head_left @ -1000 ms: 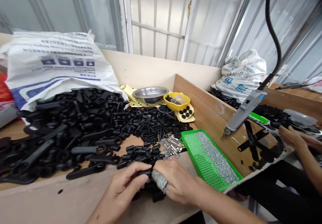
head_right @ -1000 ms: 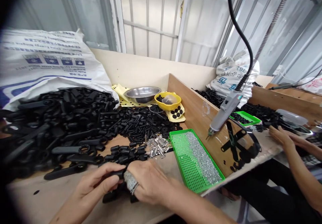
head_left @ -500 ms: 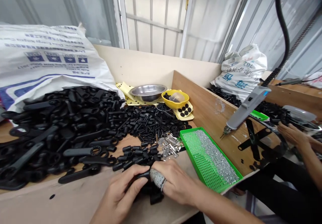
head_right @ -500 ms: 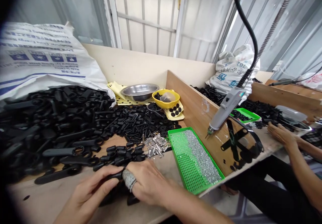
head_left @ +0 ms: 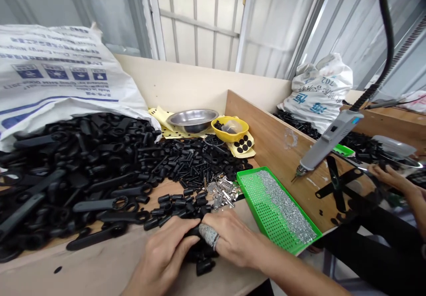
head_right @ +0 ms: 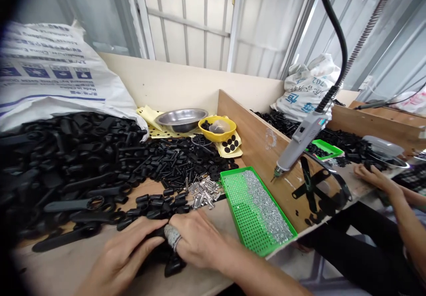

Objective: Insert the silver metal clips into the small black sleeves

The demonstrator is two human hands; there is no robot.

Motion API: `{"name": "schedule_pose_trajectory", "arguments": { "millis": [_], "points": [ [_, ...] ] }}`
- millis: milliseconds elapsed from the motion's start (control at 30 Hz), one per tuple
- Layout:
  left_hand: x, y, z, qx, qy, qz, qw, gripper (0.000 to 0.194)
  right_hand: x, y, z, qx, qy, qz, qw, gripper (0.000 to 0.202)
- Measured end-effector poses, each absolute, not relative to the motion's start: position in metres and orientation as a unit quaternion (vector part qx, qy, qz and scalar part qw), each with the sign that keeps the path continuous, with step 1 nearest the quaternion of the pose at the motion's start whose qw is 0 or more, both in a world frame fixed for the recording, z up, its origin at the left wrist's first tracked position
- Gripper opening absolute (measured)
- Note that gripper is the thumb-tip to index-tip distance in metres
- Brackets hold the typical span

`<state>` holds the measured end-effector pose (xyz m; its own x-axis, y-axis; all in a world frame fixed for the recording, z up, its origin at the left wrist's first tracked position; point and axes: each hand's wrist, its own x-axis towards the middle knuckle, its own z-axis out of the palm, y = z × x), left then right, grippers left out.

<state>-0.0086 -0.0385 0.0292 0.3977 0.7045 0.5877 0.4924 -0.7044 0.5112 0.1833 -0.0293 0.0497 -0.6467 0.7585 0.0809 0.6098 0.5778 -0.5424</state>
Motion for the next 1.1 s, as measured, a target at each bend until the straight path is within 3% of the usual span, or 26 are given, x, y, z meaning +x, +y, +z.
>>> {"name": "schedule_pose_trajectory", "arguments": {
  "millis": [267, 467, 733, 933, 1100],
  "points": [
    [-0.012, -0.041, 0.019, 0.790, 0.413, 0.424, 0.162, 0.017, 0.173, -0.030, 0.048, -0.444, -0.830, 0.287, 0.178, 0.012],
    [-0.031, -0.015, 0.029, 0.753, 0.483, 0.404, 0.192, 0.018, 0.182, -0.020, 0.074, -0.446, -0.817, 0.297, 0.213, 0.018],
    [-0.054, 0.060, 0.025, 0.783, 0.534, 0.260, 0.186, 0.026, 0.233, -0.009, 0.099, -0.484, -0.803, 0.237, 0.254, 0.036],
    [-0.050, 0.095, 0.005, 0.784, 0.553, 0.199, 0.199, 0.024, 0.248, -0.011, 0.107, -0.472, -0.820, 0.226, 0.232, 0.025],
    [-0.055, 0.099, -0.005, 0.806, 0.524, 0.189, 0.199, 0.026, 0.258, -0.013, 0.121, -0.479, -0.813, 0.196, 0.266, 0.017]
  ]
}}
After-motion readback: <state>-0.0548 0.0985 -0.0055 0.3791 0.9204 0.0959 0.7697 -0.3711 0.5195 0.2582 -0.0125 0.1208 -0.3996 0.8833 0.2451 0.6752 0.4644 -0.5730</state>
